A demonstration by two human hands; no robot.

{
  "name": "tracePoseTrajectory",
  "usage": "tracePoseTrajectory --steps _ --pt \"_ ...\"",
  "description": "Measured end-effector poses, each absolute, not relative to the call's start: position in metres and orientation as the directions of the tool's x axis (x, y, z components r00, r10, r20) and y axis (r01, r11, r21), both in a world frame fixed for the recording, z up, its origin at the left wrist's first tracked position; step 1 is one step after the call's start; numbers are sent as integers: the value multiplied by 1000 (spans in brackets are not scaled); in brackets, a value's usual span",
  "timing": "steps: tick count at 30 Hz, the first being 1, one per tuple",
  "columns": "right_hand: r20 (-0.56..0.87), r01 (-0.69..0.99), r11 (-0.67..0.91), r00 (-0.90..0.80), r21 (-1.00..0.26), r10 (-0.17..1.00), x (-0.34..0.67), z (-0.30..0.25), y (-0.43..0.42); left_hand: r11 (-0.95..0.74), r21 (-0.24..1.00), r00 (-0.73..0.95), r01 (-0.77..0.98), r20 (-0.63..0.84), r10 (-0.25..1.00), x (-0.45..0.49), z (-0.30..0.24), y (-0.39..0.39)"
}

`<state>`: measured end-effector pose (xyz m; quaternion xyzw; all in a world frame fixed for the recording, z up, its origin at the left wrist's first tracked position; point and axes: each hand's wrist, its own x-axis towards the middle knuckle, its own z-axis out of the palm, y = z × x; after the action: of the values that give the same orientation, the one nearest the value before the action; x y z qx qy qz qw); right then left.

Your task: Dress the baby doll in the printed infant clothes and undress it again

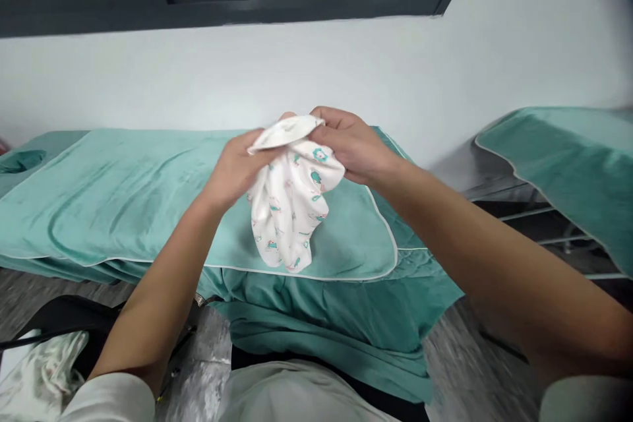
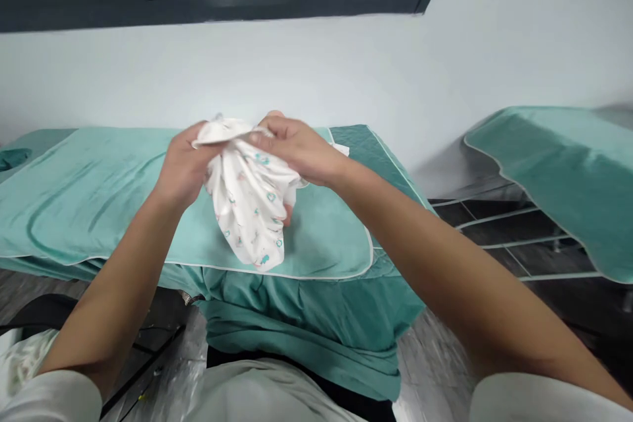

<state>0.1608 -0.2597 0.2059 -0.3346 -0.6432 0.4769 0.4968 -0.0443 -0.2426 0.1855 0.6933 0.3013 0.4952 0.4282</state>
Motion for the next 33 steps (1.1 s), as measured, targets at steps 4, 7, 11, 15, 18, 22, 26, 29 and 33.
tracePoseTrajectory --steps 4,7,11,15,18,22,26,29,33 --pt "73 129 186 -599 -974 797 164 196 -269 -458 880 121 -125 472 873 -38 177 -235" --pt "15 143 126 -599 -982 801 160 191 -268 -391 906 138 -159 413 900 -28 175 -241" --pt "190 -48 186 -398 -981 898 158 190 -260 -379 919 195 -105 393 899 -24 173 -256" --pt "247 -177 206 -259 -962 934 159 189 -256 -250 968 467 -36 238 852 -28 167 -261" --pt "235 -227 181 -240 -957 942 162 182 -256 -165 971 386 -171 220 896 -28 162 -254" --pt "151 -148 93 -452 -985 879 165 171 -258 -201 908 223 -367 296 929 -20 158 -239" --pt "58 3 70 -520 -998 852 165 166 -259 -143 916 251 -374 249 935 -11 156 -235" --pt "139 -104 110 -334 -988 932 166 165 -254 -58 933 311 -355 177 934 -10 152 -241" --pt "201 -238 147 -226 -960 953 172 161 -247 72 966 516 -247 68 854 -17 144 -252"
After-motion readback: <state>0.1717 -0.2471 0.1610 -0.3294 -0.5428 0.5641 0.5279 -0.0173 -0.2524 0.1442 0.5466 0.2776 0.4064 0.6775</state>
